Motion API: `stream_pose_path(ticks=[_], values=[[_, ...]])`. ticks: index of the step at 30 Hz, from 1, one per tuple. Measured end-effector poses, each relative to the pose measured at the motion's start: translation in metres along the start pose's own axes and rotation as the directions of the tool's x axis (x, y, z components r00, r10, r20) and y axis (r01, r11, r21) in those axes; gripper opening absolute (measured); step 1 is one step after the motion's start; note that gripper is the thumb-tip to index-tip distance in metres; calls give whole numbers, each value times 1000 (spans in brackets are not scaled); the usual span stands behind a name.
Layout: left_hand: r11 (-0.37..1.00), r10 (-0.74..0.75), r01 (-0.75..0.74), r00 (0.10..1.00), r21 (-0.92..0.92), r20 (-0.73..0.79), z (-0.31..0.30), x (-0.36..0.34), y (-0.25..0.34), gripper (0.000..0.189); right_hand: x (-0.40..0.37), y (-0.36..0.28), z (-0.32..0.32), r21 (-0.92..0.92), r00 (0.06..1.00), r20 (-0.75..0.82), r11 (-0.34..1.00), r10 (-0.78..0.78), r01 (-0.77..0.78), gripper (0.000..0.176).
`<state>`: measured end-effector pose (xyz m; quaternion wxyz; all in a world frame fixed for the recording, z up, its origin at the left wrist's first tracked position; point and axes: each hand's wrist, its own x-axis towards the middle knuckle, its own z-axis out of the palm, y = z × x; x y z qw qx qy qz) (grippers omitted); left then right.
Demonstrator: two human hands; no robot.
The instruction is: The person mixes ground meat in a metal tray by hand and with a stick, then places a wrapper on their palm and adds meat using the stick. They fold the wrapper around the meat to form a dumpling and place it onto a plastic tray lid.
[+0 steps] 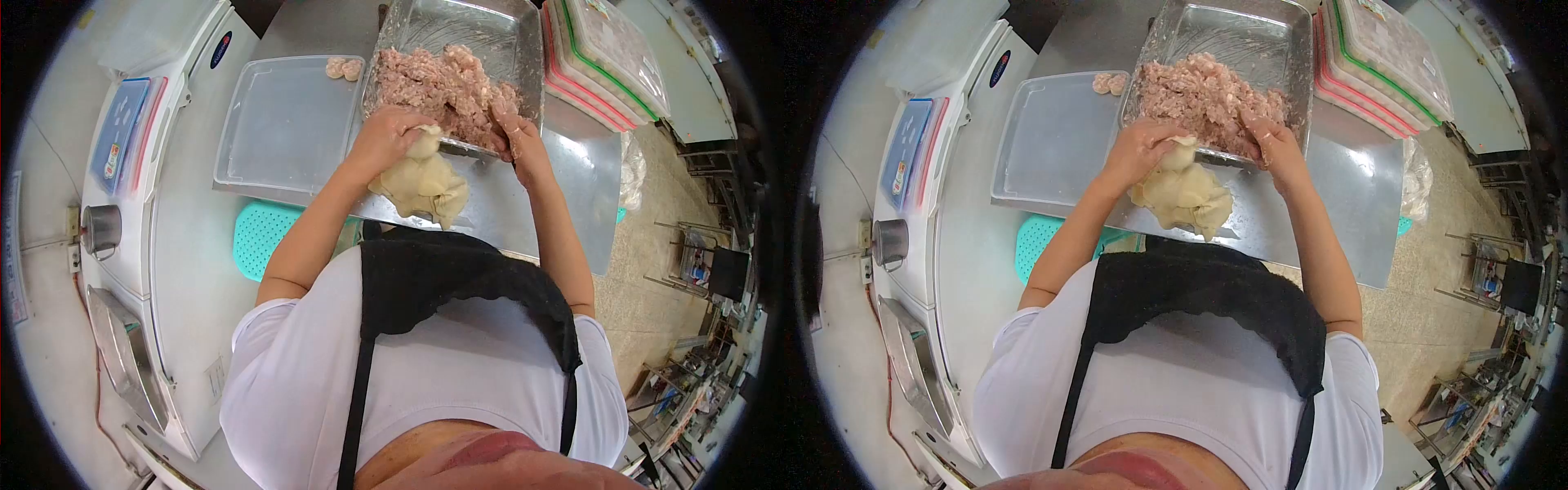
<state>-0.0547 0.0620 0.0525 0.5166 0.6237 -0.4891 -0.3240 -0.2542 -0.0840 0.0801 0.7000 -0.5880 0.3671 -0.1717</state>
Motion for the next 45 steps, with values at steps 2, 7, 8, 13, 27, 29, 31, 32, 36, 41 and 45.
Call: stream_pose_path(ticks=[2,7,8,13,27,29,31,32,36,41,45], values=[[949,228,-194,967,249,-116,8,1,9,24,1,-3,3,-35,1000,0,999,-20,20,32],[970,-19,49,992,240,-125,11,7,25,33,-2,-3,32,-38,991,108,995,-84,88,31],[987,34,-7,986,160,-162,13,7,17,34,0,1,32,-58,991,128,997,-43,50,32],[952,204,-179,976,248,-79,-5,-2,0,25,0,6,37,-108,988,157,994,1,16,24],[347,-481,212,876,-914,21,8,37,-25,32,-1,-15,24,-30,1000,21,1000,-7,8,38],[186,-309,77,951,-979,16,20,40,-12,37,3,-14,26,-24,994,68,996,-90,91,37],[104,-329,-8,943,-995,-42,25,51,17,40,8,-5,22,-8,980,107,985,-170,172,37],[19,-351,-92,932,-996,-93,27,55,26,45,14,7,18,-318,956,78,902,-281,292,35],[-18,-362,-144,923,-989,-128,18,63,6,72,8,-11,-22,-824,906,202,435,-371,362,29],[124,-330,-137,928,-983,-171,38,61,26,78,-7,-23,-27,-860,782,326,177,-531,479,25],[195,-473,-87,864,-977,-172,50,59,47,75,-15,-59,-39,-921,862,378,-38,-337,389,24]])
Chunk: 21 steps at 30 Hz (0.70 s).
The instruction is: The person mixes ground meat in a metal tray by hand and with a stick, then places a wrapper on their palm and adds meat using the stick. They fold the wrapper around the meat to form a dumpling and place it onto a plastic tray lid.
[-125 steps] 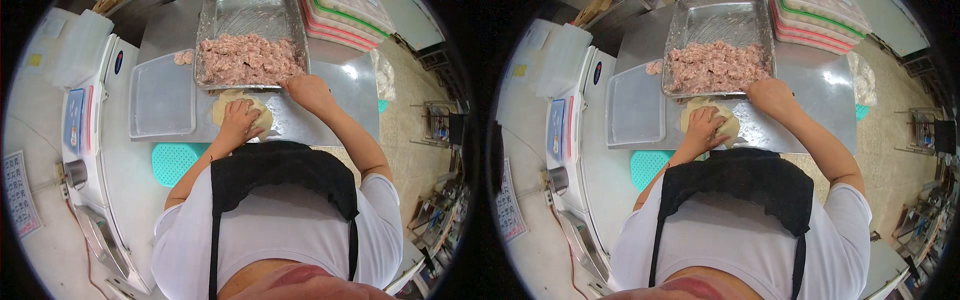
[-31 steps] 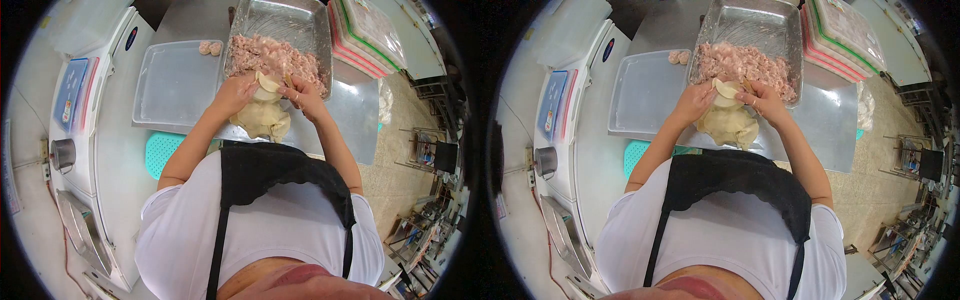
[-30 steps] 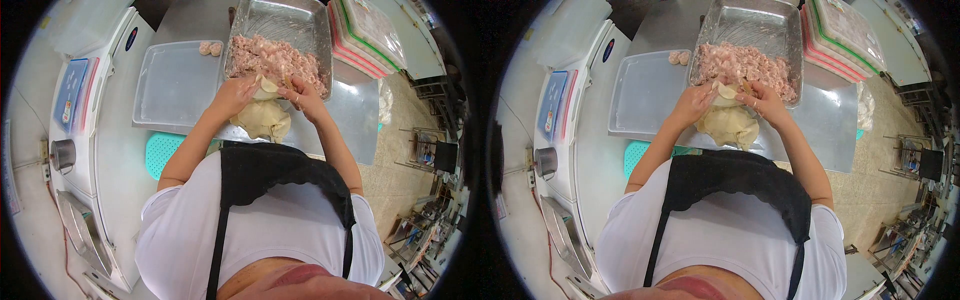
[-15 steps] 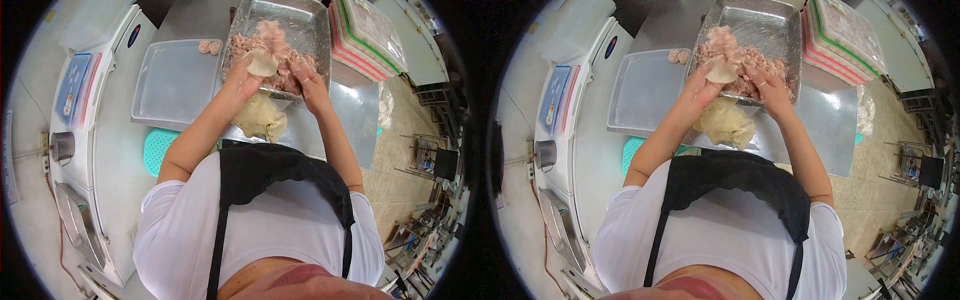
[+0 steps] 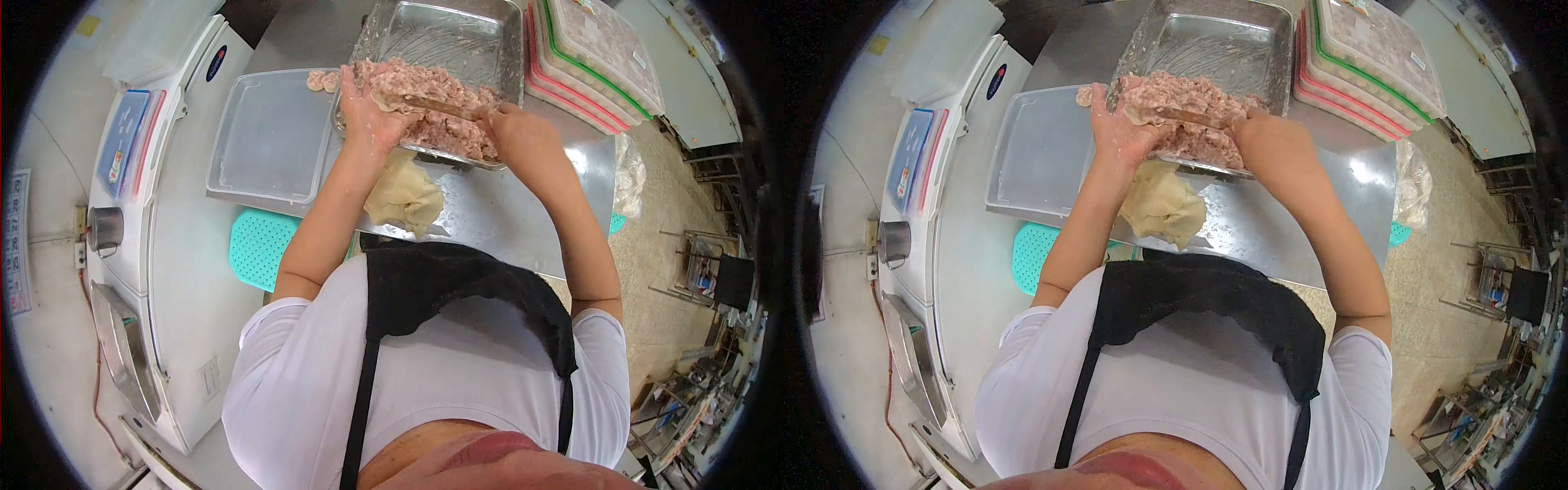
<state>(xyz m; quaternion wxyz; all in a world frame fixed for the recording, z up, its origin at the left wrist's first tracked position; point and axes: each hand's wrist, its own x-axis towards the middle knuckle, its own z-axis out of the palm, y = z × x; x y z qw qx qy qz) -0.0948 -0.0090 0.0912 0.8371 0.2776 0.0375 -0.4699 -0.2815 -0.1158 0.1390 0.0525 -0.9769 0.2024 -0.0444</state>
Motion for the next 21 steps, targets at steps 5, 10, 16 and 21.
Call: stream_pose_path(ticks=[5,10,16,21], values=[[993,20,-30,996,-113,-83,20,-2,-9,58,-9,0,13,136,984,-165,986,-73,96,24],[987,26,12,973,-162,230,11,5,-5,46,-11,41,-1,450,971,-239,885,-5,115,28],[-155,137,-738,642,656,754,30,-10,0,60,-27,52,-34,703,996,89,706,29,-84,32],[206,-332,-586,712,784,619,22,6,11,50,-26,50,-18,715,986,162,694,-51,-81,32]])
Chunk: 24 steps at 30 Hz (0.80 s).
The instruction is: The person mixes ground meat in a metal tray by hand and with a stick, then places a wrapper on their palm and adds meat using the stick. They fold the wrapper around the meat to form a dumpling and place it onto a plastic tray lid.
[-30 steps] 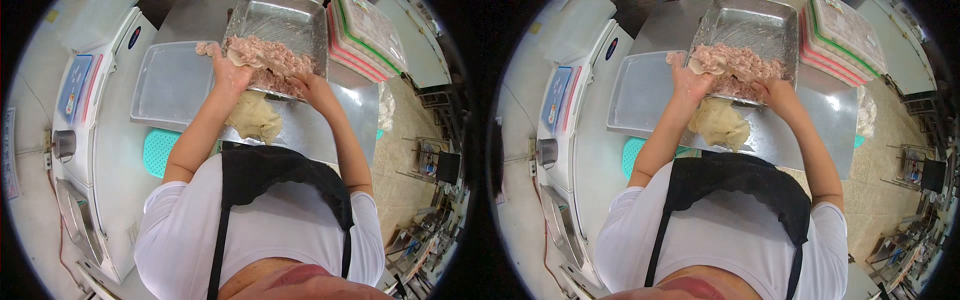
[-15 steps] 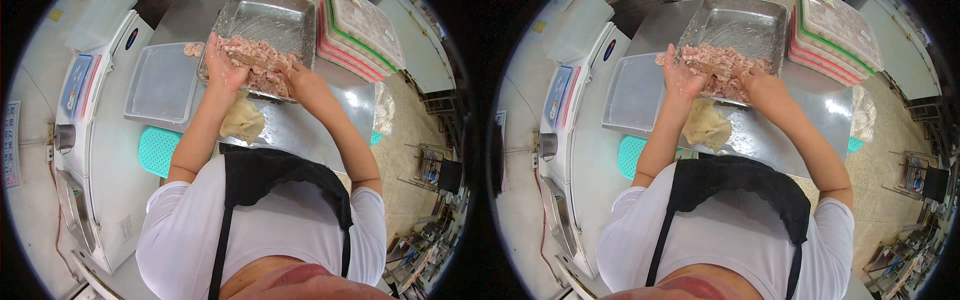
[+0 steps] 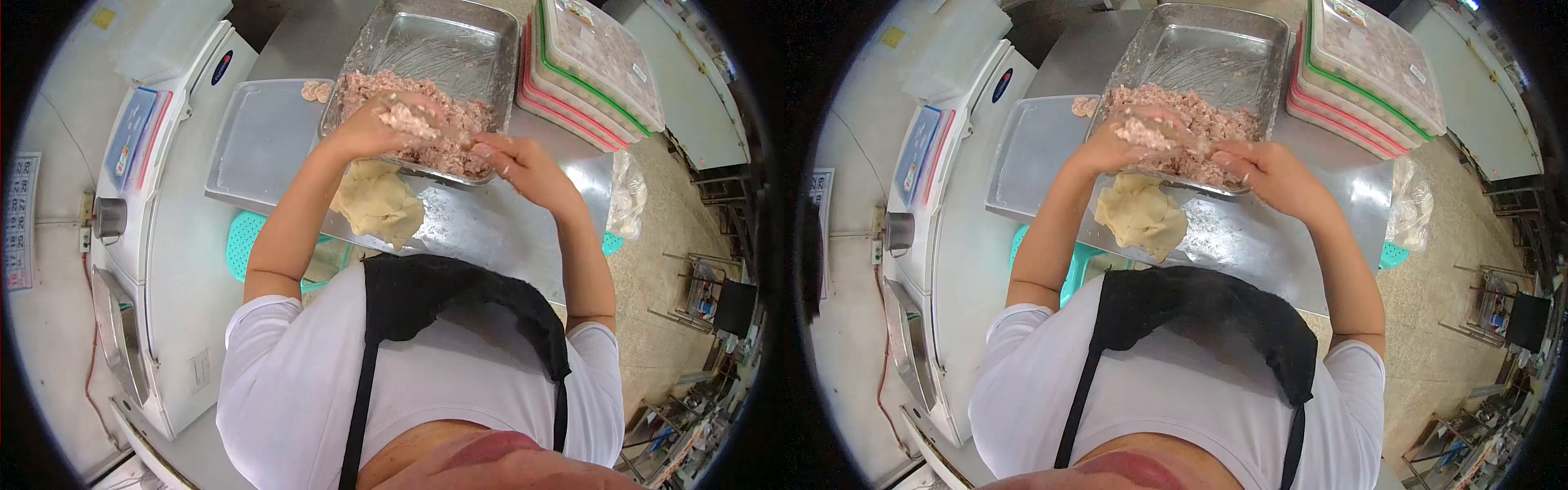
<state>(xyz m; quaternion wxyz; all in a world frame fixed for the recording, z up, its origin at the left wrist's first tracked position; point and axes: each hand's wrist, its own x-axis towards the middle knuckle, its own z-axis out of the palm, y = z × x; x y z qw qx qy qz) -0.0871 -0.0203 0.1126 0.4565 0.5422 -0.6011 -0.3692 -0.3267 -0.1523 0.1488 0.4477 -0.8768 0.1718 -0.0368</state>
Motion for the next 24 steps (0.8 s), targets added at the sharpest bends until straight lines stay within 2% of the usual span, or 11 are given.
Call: stream_pose_path(ticks=[2,5,6,7,8,10,13,16,21,22,24], values=[[988,-4,-11,996,155,94,-6,-1,-2,47,12,26,16,61,978,-7,976,-211,211,34],[902,212,-240,970,359,118,-7,-9,-19,46,33,60,19,75,984,82,986,-157,151,32],[925,38,-25,999,378,-29,-6,-12,-20,46,33,55,17,72,983,84,985,-161,155,32],[912,-136,193,975,363,-176,-4,-15,-21,47,33,49,13,-225,981,-42,958,-190,176,29],[911,-131,190,975,366,-181,-3,-17,-32,47,35,44,10,-503,955,-156,852,-254,145,28],[902,-337,419,834,104,-436,-3,-16,-49,50,23,26,29,-547,922,-208,820,-326,167,26],[849,-495,528,812,26,-307,-5,-18,-32,55,22,23,46,-645,935,-160,750,-316,143,26],[891,-319,385,909,243,-269,-7,-26,-39,60,36,72,30,-662,988,-142,737,56,-137,25],[979,-111,156,948,131,-297,-4,-37,15,65,-7,36,6,-303,980,-197,949,33,-93,29],[955,-19,107,954,277,-299,-6,-36,9,63,-10,27,8,-95,974,-226,995,-31,10,30],[906,79,55,952,421,-294,-10,-33,7,61,-11,8,27,-143,977,-199,989,-76,48,31]])
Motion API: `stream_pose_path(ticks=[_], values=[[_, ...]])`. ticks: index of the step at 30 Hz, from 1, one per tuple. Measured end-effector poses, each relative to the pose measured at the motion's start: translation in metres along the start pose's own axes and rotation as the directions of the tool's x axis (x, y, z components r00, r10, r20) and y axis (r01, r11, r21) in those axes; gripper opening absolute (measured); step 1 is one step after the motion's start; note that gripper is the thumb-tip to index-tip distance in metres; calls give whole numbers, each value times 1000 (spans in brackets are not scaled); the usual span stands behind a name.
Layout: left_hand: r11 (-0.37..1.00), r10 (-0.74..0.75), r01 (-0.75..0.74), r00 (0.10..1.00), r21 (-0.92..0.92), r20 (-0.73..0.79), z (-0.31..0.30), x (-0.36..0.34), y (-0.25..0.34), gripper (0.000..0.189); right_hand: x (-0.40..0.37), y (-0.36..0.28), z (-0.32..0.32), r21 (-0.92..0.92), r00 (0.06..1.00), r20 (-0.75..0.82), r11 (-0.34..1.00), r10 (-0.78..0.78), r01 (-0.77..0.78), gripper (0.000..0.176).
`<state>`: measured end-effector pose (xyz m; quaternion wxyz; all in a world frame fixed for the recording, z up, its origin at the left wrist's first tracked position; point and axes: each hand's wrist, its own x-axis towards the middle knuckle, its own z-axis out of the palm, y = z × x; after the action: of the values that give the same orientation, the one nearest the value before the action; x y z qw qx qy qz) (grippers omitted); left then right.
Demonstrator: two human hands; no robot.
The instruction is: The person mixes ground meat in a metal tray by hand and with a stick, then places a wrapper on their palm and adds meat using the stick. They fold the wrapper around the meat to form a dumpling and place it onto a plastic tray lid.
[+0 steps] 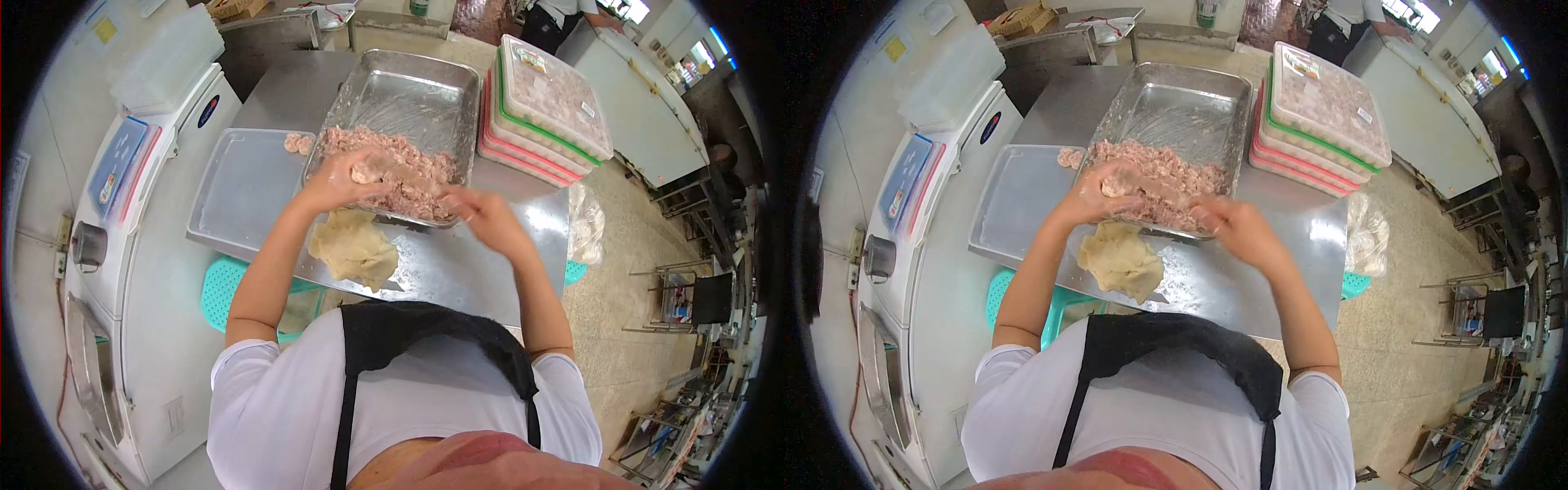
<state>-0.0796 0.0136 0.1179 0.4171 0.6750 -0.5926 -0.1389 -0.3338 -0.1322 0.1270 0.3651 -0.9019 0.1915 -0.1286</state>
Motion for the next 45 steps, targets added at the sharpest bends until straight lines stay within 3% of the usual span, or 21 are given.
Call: stream_pose_path(ticks=[2,3,5,8,11,12,13,15,16,18,20,22,24,25,27,31,33,35,40,42,45], values=[[998,3,17,959,-68,283,-3,10,8,57,5,2,17,-22,998,37,998,-50,51,31],[998,10,10,959,-70,282,1,8,1,57,4,-5,12,-27,998,32,998,-50,51,31],[993,-92,102,984,-60,150,10,6,-18,55,6,-26,-6,-385,998,-47,923,-33,12,28],[955,-172,206,971,-214,163,3,3,-20,56,0,-53,12,-390,966,-191,916,-176,90,25],[982,-85,127,958,-138,275,-16,12,-20,49,13,-45,16,-500,994,-90,866,-66,12,24],[984,-57,78,990,-163,131,-21,1,-20,45,12,-54,13,-500,995,-82,866,-62,13,24],[982,-63,84,990,-166,128,-26,-1,-25,45,12,-71,5,-400,986,-153,917,-61,-5,25],[957,209,-206,978,-207,-5,-41,-2,-36,45,19,-92,13,-290,975,-217,957,-47,-18,25],[958,199,-195,980,-211,-4,-49,-6,-39,45,22,-100,22,-256,974,-217,967,-60,3,26],[979,-65,81,994,-187,93,-69,-13,-47,48,36,-112,48,-220,975,-211,975,-75,27,28],[982,-32,42,998,-183,53,-87,-20,-62,49,54,-112,83,-240,996,-94,970,4,-27,27],[983,1,0,1000,-182,7,-108,-25,-78,50,61,-115,92,-232,993,-121,972,14,-42,26],[928,-242,301,935,-220,259,-134,-34,-96,54,61,-110,103,-171,976,-220,984,4,-43,26],[926,-243,306,932,-223,268,-141,-42,-115,54,58,-108,109,-169,976,-218,984,15,-52,26],[994,-45,42,998,101,32,-145,-58,-169,55,51,-106,118,10,952,-266,988,150,-153,28],[970,-242,237,959,54,145,-153,-68,-243,53,22,-96,142,291,879,-321,920,352,-262,27],[947,-235,228,972,227,4,-146,-65,-255,49,5,-94,150,325,842,-336,891,421,-316,27],[946,-258,255,966,201,-13,-139,-54,-265,53,-9,-101,151,417,760,-291,792,581,-446,30],[937,-290,308,949,163,-128,-116,-28,-278,65,-32,-118,147,504,716,-315,749,622,-429,32],[959,-151,197,964,203,-221,-106,-18,-282,70,-37,-118,144,473,698,-355,763,622,-440,32],[941,-247,263,964,211,-98,-101,-10,-280,73,-41,-117,134,514,693,-315,730,649,-450,33]])
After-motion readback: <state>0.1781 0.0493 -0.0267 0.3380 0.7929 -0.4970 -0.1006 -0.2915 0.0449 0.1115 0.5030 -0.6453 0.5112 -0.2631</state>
